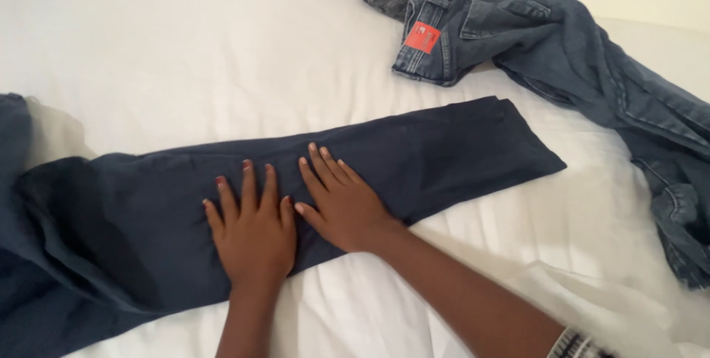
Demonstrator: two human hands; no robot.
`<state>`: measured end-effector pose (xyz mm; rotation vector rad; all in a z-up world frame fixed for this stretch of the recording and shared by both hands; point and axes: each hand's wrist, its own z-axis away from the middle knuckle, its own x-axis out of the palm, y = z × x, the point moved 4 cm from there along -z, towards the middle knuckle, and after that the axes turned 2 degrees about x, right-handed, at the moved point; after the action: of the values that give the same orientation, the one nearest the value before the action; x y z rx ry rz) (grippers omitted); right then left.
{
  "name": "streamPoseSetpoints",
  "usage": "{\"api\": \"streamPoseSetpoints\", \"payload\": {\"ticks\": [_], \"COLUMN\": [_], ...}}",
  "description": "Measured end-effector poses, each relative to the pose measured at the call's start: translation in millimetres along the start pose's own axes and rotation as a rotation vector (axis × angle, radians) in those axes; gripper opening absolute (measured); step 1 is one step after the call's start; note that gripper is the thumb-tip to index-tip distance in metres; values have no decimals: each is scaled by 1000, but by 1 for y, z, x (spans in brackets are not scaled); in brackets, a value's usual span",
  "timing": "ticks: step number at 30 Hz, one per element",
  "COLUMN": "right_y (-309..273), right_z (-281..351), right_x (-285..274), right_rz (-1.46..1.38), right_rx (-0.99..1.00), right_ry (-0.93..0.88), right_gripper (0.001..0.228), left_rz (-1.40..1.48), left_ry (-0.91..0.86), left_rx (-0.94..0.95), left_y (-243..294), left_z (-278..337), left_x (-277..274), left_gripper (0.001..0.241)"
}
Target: The person folds a pair of dark blue trousers on a white bed. They align the legs, fold the garment in half lengthwise, smooth the fabric, and then fold it into a compact rectangle.
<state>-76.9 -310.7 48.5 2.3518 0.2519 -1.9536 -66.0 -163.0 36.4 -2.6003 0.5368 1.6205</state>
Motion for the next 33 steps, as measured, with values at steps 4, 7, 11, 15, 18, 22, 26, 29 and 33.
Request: {"api": "streamPoseSetpoints", "payload": {"ticks": [4, 7, 11, 15, 18, 22, 26, 29, 33], "right_y": [62, 118, 139, 113, 118, 139, 173, 218, 251], "right_z": [31, 54, 64, 51, 51, 53, 58, 67, 89], "right_x": [-23, -26, -20, -28, -4, -22, -25, -30, -47], "right_rz": [-99, -14, 122, 176, -184, -31, 70, 145, 158], "right_rx": [-131, -35, 151, 241, -88, -34, 201, 411, 727], "right_ry": [-138, -244, -149, -214, -86, -58, -87, -115, -183], "right_gripper": [78, 81, 82, 74, 67, 67, 83, 84, 83], "left_rz": [-50, -53, -248, 140, 288, 269, 213, 136, -7], "left_ry": [9, -7, -59, -68, 23, 8, -25, -15, -27], "left_rx": [-47, -46, -59, 185, 338, 274, 197, 135, 31], "left_y": [-27, -35, -8, 80, 135, 146, 130, 105, 59], "left_z": [1, 0, 0, -7, 2, -15, -15, -19, -16], "left_x": [17, 14, 9, 2, 59, 37, 31, 33, 41], "left_gripper": [53, 52, 59, 61, 62, 56, 56, 57, 58]}}
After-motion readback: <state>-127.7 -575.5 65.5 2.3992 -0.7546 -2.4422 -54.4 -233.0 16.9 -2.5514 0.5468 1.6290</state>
